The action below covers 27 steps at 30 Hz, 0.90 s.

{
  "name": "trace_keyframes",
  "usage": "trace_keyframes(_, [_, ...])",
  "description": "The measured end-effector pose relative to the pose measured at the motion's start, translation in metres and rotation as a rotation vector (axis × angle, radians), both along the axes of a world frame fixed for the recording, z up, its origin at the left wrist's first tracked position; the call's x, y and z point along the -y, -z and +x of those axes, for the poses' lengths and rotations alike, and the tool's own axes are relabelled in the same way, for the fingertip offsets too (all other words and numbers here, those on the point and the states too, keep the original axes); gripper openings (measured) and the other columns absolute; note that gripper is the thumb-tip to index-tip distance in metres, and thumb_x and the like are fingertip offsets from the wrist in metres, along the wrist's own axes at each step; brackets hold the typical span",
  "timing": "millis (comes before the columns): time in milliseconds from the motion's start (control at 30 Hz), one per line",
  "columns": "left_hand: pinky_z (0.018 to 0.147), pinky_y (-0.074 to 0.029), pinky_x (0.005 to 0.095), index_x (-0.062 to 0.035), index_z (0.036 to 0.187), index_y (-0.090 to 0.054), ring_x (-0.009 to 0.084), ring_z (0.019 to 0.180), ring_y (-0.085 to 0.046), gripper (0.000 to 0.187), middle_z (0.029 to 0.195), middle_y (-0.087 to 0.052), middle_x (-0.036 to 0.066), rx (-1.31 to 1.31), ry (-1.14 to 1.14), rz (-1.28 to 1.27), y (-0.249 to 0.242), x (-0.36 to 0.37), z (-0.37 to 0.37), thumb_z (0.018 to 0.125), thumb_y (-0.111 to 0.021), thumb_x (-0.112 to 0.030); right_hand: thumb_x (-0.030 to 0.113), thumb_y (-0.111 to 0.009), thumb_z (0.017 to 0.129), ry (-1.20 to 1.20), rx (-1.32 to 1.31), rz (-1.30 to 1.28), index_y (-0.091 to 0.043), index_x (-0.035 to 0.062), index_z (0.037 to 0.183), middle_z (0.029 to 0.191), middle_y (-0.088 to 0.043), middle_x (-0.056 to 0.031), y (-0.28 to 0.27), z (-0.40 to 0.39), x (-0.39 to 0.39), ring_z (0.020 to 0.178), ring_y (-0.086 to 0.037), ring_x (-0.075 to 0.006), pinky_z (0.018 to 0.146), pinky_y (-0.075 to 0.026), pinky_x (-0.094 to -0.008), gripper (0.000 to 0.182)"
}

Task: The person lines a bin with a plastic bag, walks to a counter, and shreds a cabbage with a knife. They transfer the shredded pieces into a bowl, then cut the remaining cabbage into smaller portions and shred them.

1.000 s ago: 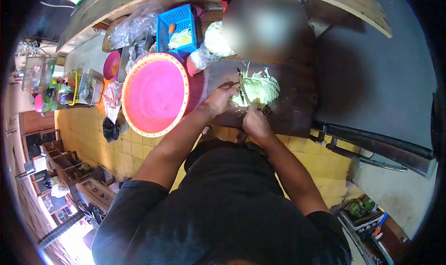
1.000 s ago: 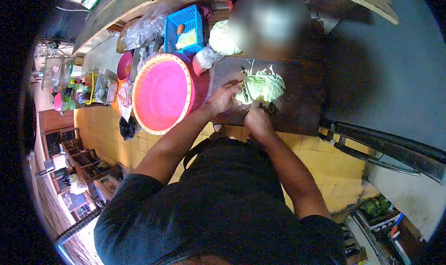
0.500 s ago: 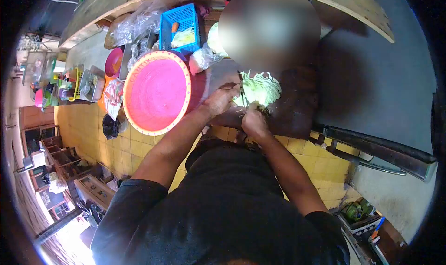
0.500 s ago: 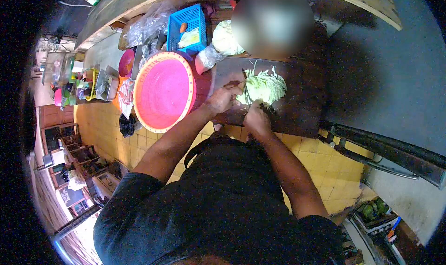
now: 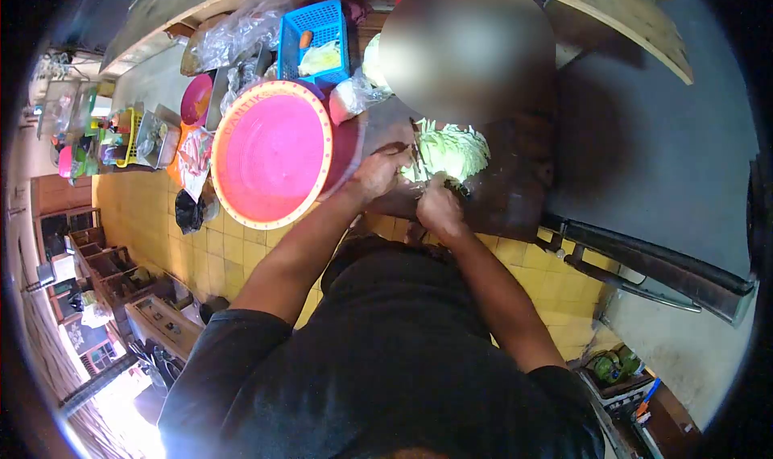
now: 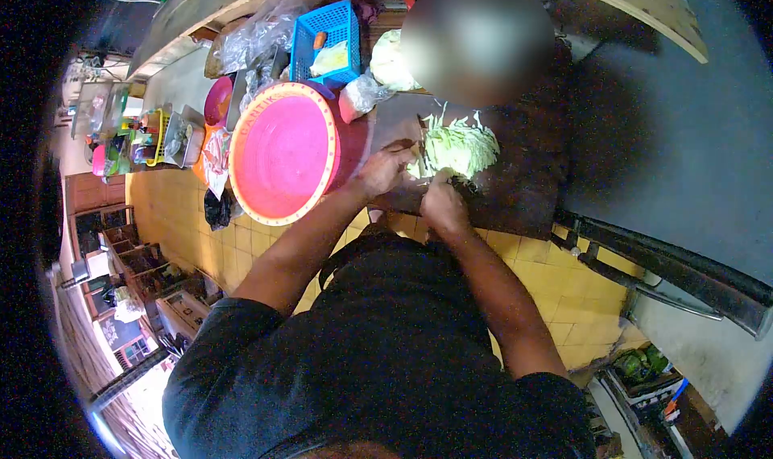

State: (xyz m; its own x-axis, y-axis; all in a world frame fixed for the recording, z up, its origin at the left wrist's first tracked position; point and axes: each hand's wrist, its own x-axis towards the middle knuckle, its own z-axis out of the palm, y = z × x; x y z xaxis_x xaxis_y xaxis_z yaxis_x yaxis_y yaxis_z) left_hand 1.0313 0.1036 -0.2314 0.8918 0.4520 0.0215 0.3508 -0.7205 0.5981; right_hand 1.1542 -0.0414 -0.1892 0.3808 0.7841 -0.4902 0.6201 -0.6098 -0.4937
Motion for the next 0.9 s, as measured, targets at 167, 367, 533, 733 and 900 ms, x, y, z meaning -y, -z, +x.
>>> trace_keyframes(167, [0.095,-0.046,0.0415,-0.0125,0.110,-0.059,0.0342,0.117,-0.052,0.042,0.125,-0.056,0.017,-0.081,-0.051,-0.090,-0.007,0.005,-0.001,0.070,-0.067,-0.008,0.009,-0.048,0.083,-0.037,-0.134,-0.087,-0.035,-0.0101,0.116,0.092,-0.061,-0.0340,-0.017,-0.009,0.017,0.088,-0.060,-0.0507,0.078,-0.050,-0.0530,0.041])
trace_keyframes(367, [0.083,-0.050,0.0421,-0.0072,0.099,-0.057,0.0378,0.102,-0.058,0.030,0.111,-0.059,0.018,0.001,-0.056,-0.099,-0.026,0.007,0.003,0.071,-0.067,-0.004,0.009,-0.047,0.083,-0.027,-0.113,-0.011,-0.032,-0.0109,0.120,0.088,-0.060,-0.0357,0.016,-0.006,0.007,0.086,-0.061,-0.0497,0.076,-0.050,-0.0536,0.045])
trace_keyframes(533, [0.093,-0.047,0.0417,-0.0105,0.099,-0.063,0.0344,0.111,-0.055,0.031,0.111,-0.061,0.016,-0.053,-0.139,-0.140,-0.002,0.011,-0.007,0.069,-0.068,-0.007,0.015,-0.048,0.084,0.009,-0.073,0.016,-0.036,-0.0043,0.107,0.087,-0.061,-0.0328,0.008,-0.004,0.002,0.081,-0.059,-0.0512,0.075,-0.046,-0.0568,0.032])
trace_keyframes(733, [0.091,-0.047,0.0423,-0.0074,0.099,-0.063,0.0344,0.108,-0.056,0.030,0.108,-0.062,0.017,0.056,-0.147,-0.021,0.002,0.017,-0.009,0.069,-0.066,-0.005,0.011,-0.044,0.084,-0.007,-0.114,-0.036,-0.037,-0.0065,0.105,0.085,-0.060,-0.0358,0.014,-0.012,0.014,0.082,-0.060,-0.0518,0.077,-0.046,-0.0586,0.028])
trace_keyframes(900, [0.088,-0.048,0.0405,-0.0060,0.099,-0.060,0.0338,0.106,-0.057,0.030,0.108,-0.062,0.016,0.077,-0.078,-0.020,0.006,0.013,-0.012,0.070,-0.070,-0.007,0.011,-0.043,0.085,0.012,-0.117,0.043,-0.037,-0.0062,0.109,0.089,-0.060,-0.0356,-0.010,-0.006,0.000,0.083,-0.059,-0.0523,0.078,-0.046,-0.0572,0.031])
